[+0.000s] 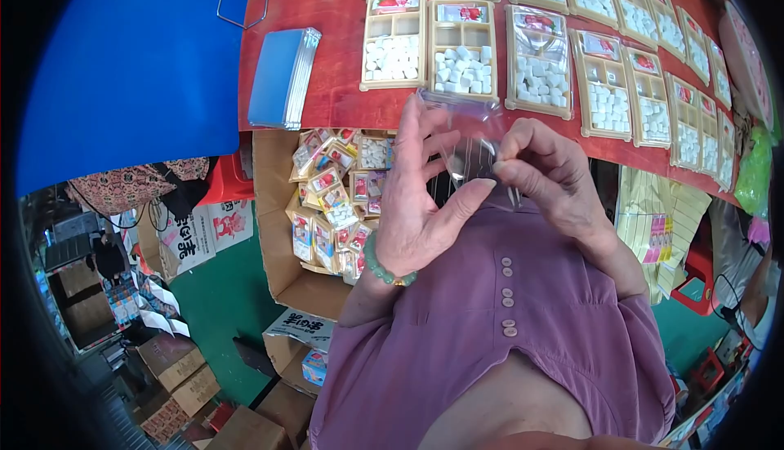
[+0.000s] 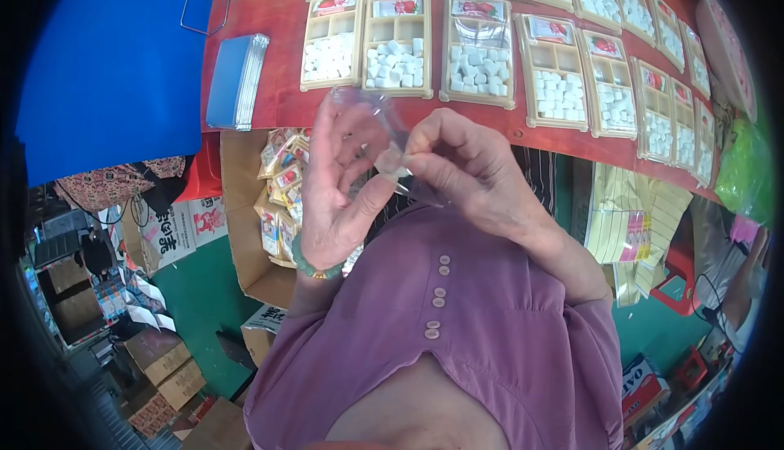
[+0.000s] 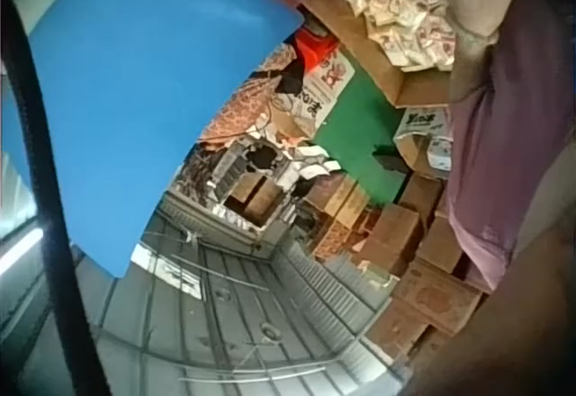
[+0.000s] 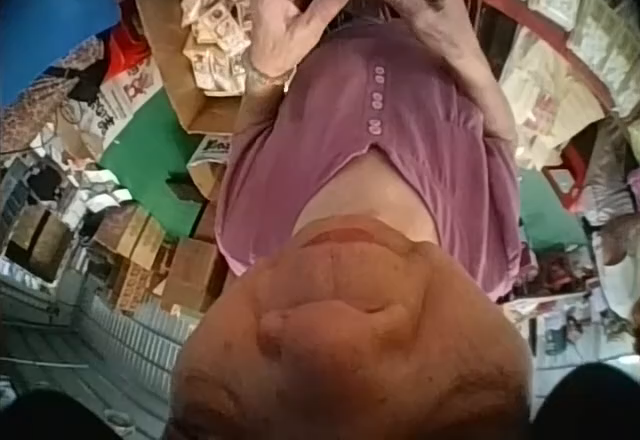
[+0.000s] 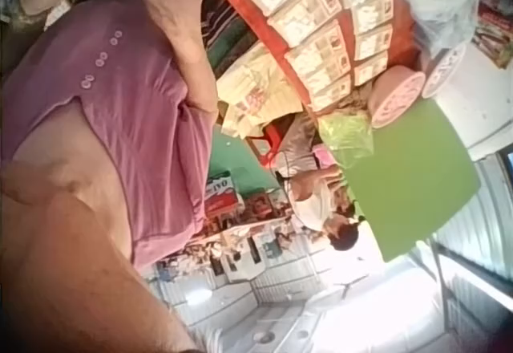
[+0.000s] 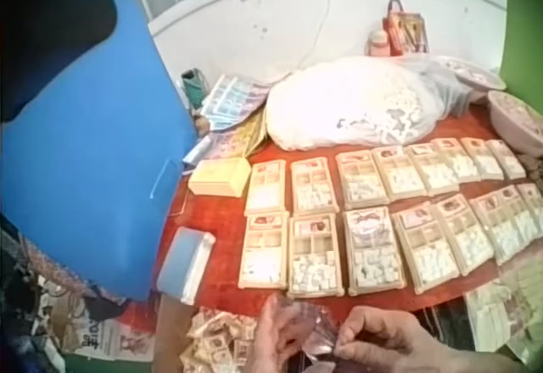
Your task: Organizing small white cubes into trays and handling plastic packaging containers for final assembly.
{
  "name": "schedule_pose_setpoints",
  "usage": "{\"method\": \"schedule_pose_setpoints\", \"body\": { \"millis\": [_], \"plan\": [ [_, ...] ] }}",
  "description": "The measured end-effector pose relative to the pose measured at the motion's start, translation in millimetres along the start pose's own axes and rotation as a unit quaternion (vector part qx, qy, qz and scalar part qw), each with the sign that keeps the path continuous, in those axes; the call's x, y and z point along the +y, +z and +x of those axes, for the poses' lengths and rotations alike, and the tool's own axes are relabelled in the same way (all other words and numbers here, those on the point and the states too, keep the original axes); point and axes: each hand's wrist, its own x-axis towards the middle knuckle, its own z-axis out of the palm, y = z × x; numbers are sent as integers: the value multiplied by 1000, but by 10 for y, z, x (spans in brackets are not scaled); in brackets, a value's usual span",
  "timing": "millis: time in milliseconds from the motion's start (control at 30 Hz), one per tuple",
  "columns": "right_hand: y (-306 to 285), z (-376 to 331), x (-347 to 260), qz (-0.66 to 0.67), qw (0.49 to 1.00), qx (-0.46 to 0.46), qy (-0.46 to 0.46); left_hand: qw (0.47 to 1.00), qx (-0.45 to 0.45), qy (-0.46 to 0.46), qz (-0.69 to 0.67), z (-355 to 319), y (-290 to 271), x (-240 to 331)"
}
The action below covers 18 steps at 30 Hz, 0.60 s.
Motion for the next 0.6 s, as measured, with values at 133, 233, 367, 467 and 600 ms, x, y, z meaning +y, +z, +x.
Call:
{"method": "schedule_pose_setpoints", "body": {
  "millis": [133,233,367,467,600],
  "plan": [
    [55,17,70,-4,999,-15,-29,999,-4,0,-52,48,92,6],
    [29,33,71,4,1000,-19,-22,994,-4,-2,-112,59,122,-22],
    [44,34,193,-3,998,-46,-47,966,-36,-47,-253,89,141,-84],
    [55,56,257,-32,996,-53,-64,961,-48,-60,-264,100,145,-68],
    [15,50,219,-6,995,-93,-34,957,-44,-56,-283,78,133,-95]
  ]
}}
